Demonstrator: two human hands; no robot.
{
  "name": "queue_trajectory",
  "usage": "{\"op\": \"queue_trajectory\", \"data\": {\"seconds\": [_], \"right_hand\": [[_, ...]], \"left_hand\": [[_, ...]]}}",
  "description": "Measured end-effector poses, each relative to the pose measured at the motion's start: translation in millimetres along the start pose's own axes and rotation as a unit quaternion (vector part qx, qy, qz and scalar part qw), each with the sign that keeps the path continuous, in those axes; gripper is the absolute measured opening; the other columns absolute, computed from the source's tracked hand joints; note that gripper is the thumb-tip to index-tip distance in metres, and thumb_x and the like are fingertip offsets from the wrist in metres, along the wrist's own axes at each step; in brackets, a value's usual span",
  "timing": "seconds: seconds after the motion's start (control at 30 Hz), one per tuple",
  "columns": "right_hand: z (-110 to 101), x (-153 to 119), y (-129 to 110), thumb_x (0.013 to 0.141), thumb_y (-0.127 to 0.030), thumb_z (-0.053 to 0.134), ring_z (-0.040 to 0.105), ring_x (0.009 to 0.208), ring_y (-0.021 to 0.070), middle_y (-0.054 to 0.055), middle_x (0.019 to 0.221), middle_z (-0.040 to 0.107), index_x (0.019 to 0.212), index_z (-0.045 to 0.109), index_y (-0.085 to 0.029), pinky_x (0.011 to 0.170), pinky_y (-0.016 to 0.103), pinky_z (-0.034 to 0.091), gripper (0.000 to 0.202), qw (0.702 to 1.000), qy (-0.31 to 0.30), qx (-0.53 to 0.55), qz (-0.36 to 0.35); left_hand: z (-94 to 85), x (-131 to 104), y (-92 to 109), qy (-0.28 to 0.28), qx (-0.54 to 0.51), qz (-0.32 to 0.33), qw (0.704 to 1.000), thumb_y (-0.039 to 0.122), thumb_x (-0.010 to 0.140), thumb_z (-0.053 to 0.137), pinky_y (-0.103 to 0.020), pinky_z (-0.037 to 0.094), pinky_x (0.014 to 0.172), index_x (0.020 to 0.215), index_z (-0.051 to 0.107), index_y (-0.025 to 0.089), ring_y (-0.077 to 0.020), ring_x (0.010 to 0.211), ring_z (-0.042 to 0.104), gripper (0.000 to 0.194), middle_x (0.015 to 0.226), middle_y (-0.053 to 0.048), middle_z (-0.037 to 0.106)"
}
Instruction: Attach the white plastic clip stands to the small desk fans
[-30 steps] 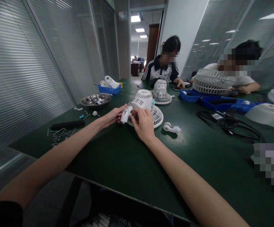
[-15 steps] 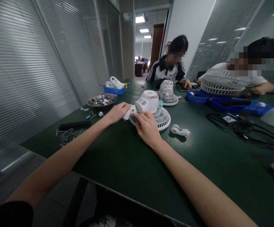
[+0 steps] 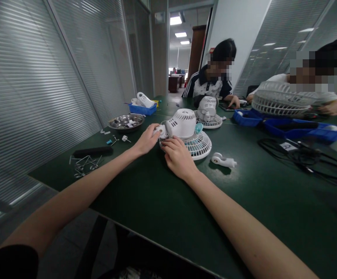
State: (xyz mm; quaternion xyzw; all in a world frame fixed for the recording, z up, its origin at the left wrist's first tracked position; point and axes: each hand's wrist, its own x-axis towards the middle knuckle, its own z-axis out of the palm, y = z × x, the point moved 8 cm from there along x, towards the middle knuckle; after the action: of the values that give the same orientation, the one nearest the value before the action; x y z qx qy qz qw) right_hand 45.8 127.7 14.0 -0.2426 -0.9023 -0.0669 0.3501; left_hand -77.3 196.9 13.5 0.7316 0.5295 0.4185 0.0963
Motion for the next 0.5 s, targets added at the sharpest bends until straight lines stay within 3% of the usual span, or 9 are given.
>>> {"op": "queue_trajectory", "data": {"seconds": [0.4,0.5], "right_hand": [[1.6,0.7,-2.4,0.082,-0.007,0.045,0.056,0.099,0.0213,0.005,0.097,0.066,0.093,0.064,-0.021,0.105,0.046,0.031,0.026,1.0,-0.012,0.015,-0.012],[-3.2,1.1,0.7,0.083,-0.008,0.044,0.055,0.095,0.0216,0.006,0.094,0.065,0.097,0.06,-0.019,0.102,0.043,0.033,0.024,0.999,0.019,-0.021,0.017]], "left_hand": [[1.3,-1.9,2.5,0.049,-0.015,-0.011,0.999,0.02,0.086,0.041,-0.04,0.04,0.096,0.115,0.047,0.012,-0.0244,0.108,0.054,0.03,0.113,-0.015,0.057],[-0.9,-4.5,8.0,0.053,-0.017,0.001,0.998,0.02,0.085,0.043,-0.039,0.04,0.095,0.114,0.047,0.012,-0.024,0.107,0.054,0.03,0.112,-0.015,0.056]]}}
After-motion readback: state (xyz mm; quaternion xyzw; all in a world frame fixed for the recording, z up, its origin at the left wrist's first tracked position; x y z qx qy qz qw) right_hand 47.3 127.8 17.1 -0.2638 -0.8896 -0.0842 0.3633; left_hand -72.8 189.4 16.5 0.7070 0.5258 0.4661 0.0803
